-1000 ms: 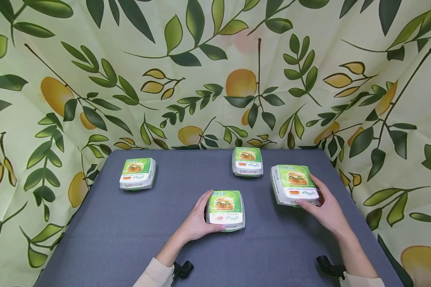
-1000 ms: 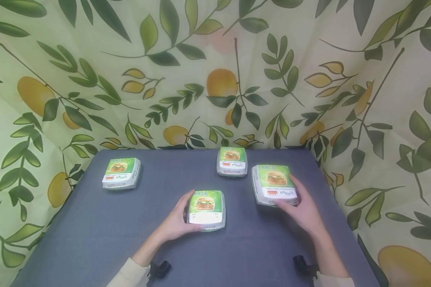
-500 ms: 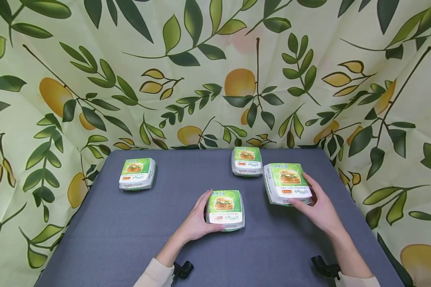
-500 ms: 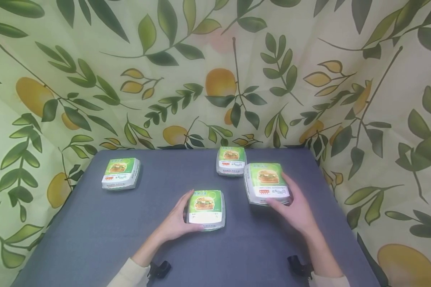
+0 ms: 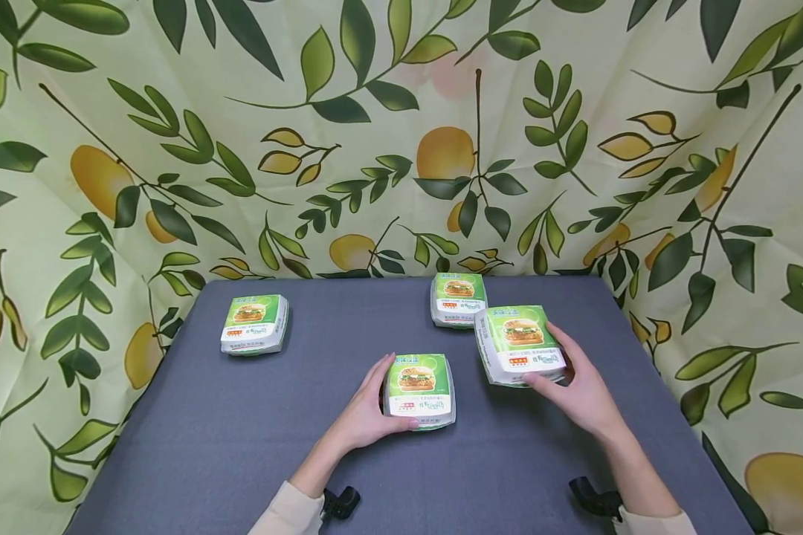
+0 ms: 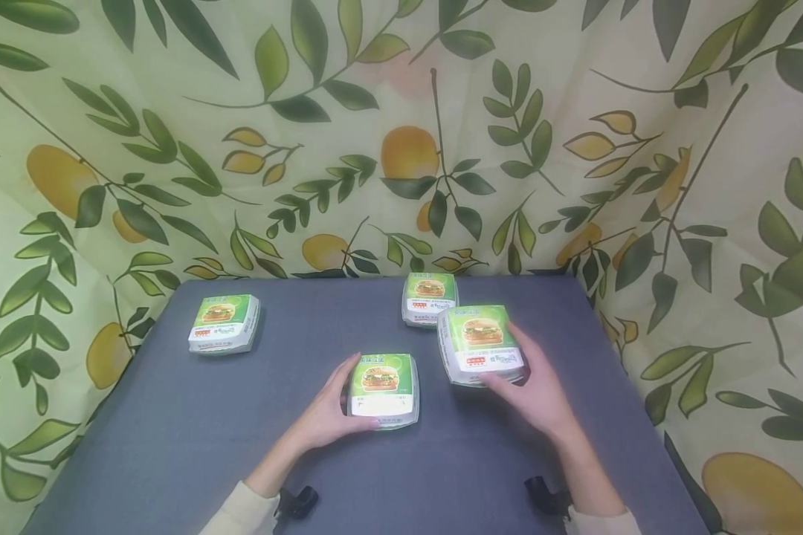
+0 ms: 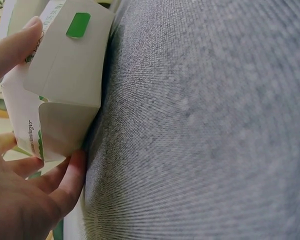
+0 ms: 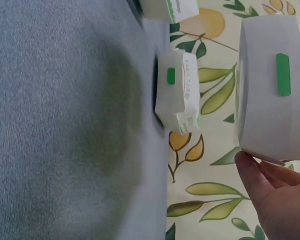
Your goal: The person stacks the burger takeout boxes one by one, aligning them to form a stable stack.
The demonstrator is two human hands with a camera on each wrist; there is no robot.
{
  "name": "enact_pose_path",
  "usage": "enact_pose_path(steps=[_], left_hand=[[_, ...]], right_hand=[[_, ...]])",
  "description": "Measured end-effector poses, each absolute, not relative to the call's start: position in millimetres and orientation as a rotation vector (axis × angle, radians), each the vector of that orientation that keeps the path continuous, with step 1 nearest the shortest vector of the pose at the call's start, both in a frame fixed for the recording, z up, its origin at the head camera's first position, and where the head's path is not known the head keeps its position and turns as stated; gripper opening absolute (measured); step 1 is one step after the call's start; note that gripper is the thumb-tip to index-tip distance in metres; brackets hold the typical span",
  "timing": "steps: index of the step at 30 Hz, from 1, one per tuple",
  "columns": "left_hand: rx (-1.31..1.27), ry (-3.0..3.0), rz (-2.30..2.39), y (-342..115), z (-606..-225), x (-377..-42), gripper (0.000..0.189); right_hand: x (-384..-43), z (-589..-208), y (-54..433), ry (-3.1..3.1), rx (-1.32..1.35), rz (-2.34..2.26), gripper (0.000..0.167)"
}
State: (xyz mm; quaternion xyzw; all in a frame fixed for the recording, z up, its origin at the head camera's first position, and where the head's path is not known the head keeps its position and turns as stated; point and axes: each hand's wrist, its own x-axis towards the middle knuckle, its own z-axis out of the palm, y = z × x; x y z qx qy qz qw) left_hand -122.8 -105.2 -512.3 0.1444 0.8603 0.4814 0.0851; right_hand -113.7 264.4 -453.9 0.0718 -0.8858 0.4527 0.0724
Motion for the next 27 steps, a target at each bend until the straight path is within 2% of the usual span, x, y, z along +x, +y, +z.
enact_pose_path(steps=[27], left_hand=[[0.447,2.575,1.445,-104,-514,-124,0.121]], right_hand=[[-114,-452,233,-2.650,0.329,1.445,0.094]])
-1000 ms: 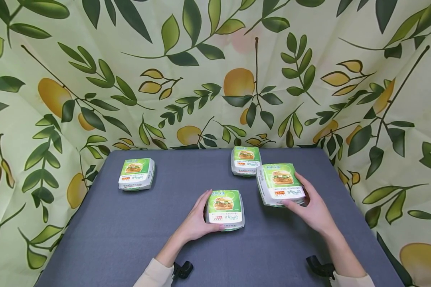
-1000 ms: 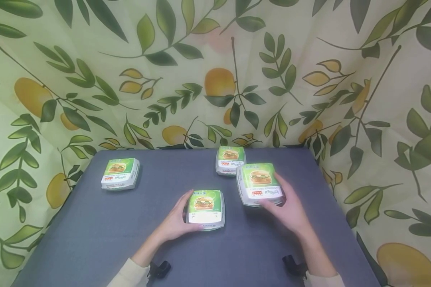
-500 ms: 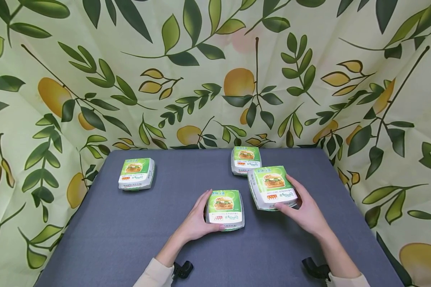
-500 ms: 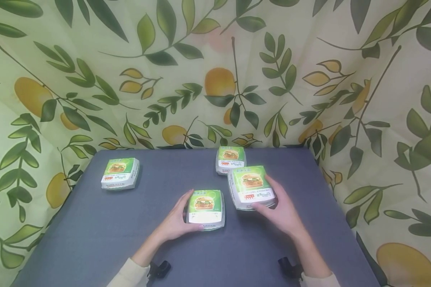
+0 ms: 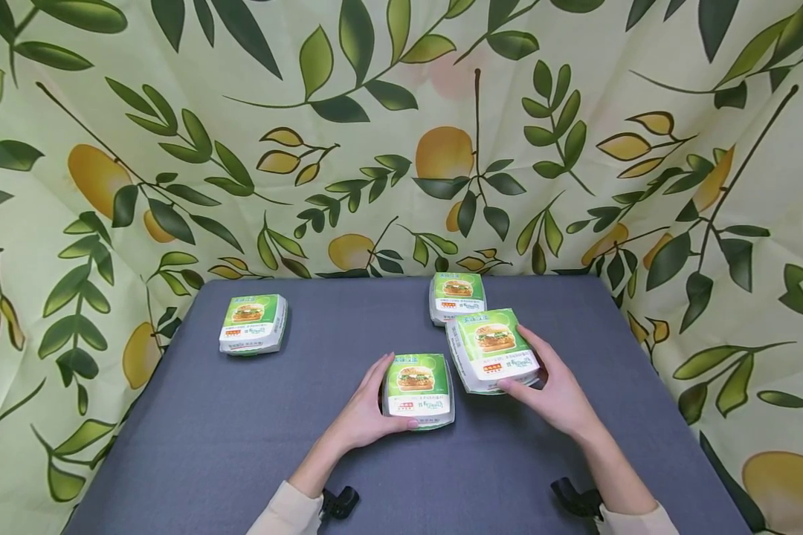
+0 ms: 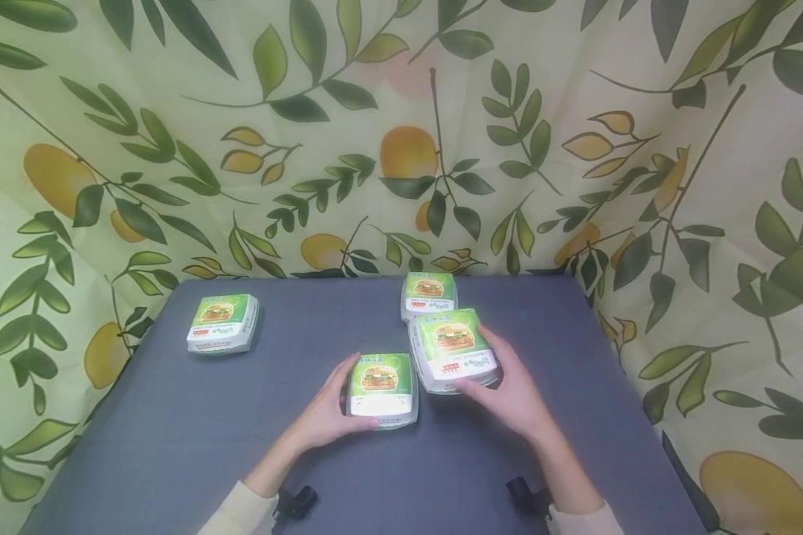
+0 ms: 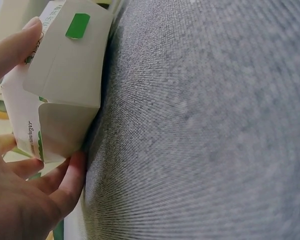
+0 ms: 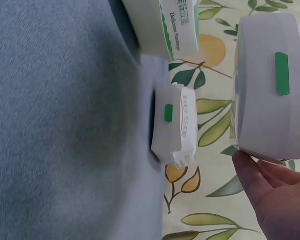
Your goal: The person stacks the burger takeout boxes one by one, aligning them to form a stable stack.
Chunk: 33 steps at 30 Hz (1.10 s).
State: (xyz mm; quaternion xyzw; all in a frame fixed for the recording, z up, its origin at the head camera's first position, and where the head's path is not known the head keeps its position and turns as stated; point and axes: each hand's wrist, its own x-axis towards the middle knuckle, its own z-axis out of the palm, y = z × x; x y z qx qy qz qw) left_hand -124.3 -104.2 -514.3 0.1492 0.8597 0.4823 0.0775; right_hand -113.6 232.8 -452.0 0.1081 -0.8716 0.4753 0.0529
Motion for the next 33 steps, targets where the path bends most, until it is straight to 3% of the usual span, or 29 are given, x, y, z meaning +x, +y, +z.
enact_pose_path(steps=[33], left_hand=[[0.439,2.584,1.417,-103,-514,-125,0.120]], right_hand=[[-113,-467,190,-2.686,0.421,1.518,0.089]])
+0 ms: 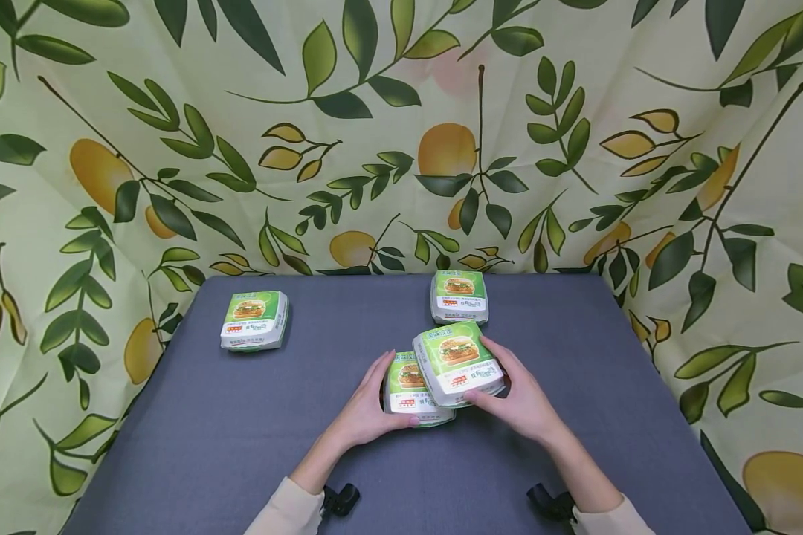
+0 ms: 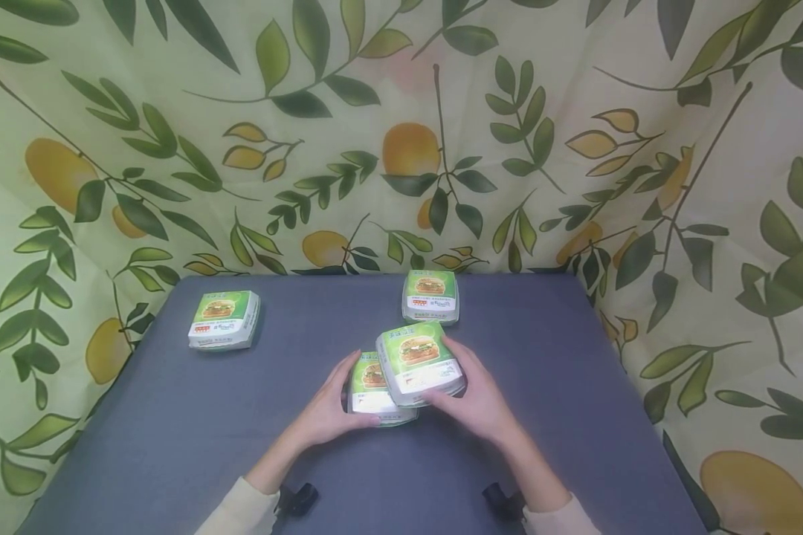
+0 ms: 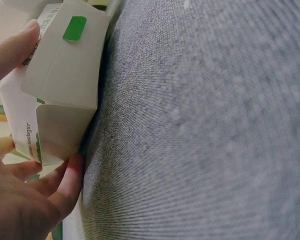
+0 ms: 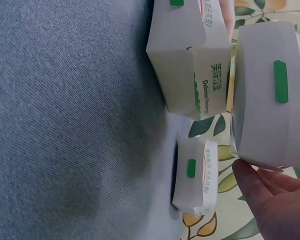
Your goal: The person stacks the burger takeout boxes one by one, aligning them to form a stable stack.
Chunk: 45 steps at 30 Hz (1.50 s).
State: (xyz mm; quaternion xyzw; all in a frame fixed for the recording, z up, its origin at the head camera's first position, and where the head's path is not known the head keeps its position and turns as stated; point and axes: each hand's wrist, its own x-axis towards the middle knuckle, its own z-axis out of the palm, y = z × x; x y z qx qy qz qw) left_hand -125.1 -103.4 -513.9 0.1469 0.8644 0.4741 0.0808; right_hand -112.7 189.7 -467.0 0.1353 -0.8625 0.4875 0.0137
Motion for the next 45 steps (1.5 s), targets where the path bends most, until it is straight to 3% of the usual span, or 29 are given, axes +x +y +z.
enact_pose_path(steps=[18,45], left_hand=[[0.428,2.579,1.428,-103,-512,-122,0.119],[0.464,2.441,1.584,-116,-495,-116,0.119]], right_hand=[[-111,-467,174,-2.695,0.421,1.520,0.095],[-105,-470,167,-2.622,0.382,1.626,0.086]])
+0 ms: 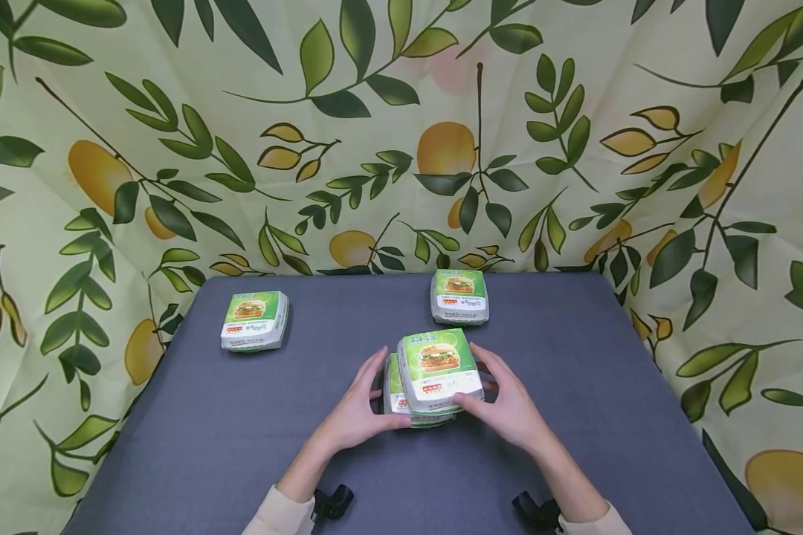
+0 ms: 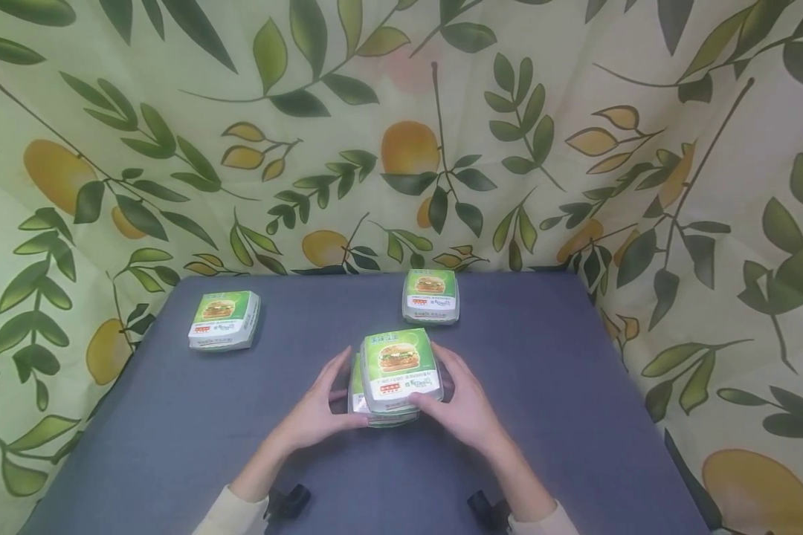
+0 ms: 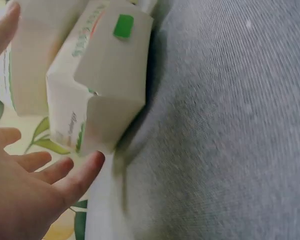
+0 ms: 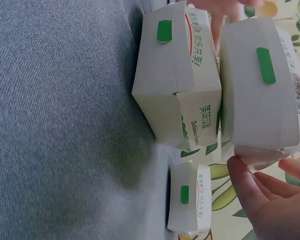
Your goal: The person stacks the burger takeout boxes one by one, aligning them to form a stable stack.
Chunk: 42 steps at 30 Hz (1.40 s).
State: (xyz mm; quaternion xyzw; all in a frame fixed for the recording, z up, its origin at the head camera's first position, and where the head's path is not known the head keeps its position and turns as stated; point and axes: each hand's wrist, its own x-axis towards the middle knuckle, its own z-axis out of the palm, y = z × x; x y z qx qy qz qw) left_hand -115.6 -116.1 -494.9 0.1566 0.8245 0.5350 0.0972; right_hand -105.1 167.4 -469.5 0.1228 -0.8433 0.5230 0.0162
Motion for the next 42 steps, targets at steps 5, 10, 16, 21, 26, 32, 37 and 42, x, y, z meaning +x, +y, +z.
enact_pose_path(steps=[5,10,16,21,26,32,37,42], left_hand=[[0.482,2.445,1.626,-111,-487,-113,0.117],[0.453,2.440,1.644,-105,-480,-110,0.117],[0.426,2.461,1.606,-103,-476,-107,0.117],[0.419,2.479,1.584,-100,-476,-108,0.122],[0.412,2.471,1.606,-99,-478,-108,0.126],[0.414,2.471,1.630,-99,-481,-109,0.128],[0.399,2.464,1.658,-99,-482,-110,0.123],[0.389,2.491,1.656,-99,-482,-111,0.121]], right_hand=[[-104,-469,163,-2.606,0.391,1.637,0.084],[-103,-471,159,-2.610,0.362,1.658,0.085],[-100,-471,155,-2.603,0.365,1.683,0.086],[-100,-472,155,-2.585,0.390,1.725,0.087],[-102,-478,154,-2.532,0.439,1.823,0.086],[-103,-484,153,-2.534,0.435,1.896,0.089],[-104,-485,151,-2.519,0.441,1.919,0.090],[-105,-484,150,-2.511,0.463,1.934,0.089]])
